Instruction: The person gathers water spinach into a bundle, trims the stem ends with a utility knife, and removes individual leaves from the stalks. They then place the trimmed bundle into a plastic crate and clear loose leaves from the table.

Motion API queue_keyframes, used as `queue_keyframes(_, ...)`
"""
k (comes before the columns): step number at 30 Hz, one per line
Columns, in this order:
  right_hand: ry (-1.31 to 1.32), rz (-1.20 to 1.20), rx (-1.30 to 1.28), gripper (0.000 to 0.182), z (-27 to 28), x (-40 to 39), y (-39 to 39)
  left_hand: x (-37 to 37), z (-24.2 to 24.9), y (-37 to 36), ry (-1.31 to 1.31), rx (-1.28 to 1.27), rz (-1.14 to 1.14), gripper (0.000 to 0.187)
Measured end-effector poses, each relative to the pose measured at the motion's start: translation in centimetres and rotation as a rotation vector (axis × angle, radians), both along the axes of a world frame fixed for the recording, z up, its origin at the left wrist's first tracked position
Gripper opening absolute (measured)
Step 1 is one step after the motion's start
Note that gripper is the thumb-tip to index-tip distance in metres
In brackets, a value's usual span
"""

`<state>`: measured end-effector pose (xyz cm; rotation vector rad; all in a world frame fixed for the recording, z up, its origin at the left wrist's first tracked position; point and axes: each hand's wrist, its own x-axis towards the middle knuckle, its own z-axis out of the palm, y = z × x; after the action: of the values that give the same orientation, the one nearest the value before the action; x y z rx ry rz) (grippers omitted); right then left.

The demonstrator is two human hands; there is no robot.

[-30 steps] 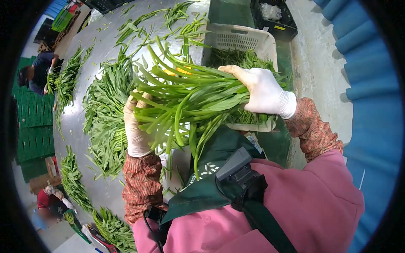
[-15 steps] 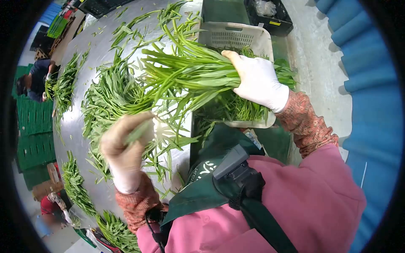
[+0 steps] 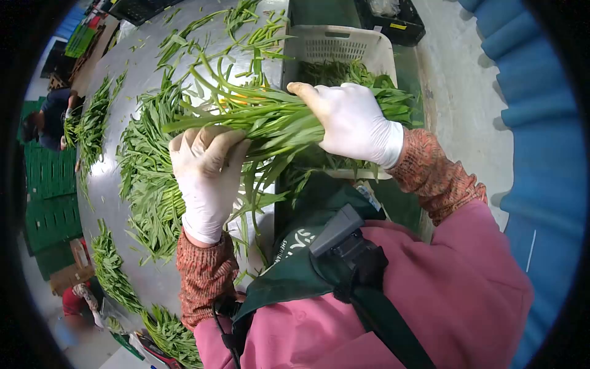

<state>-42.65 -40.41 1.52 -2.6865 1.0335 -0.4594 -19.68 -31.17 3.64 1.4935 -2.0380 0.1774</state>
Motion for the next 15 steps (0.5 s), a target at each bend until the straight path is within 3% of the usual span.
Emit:
queue_keyframes(8, -0.005, -0.003, 0.017, 0.066, -0.1, 0.4, 0.1, -1.9, 0.2, -0.2, -0.097, 0.134, 0.04, 0.038)
queue_keyframes(15, 0.039, 0.001, 0.036, 0.067, -0.5, 0.4, 0.2, -1.2, -0.5, -0.3, 0.053, 0.147, -0.043, 0.029)
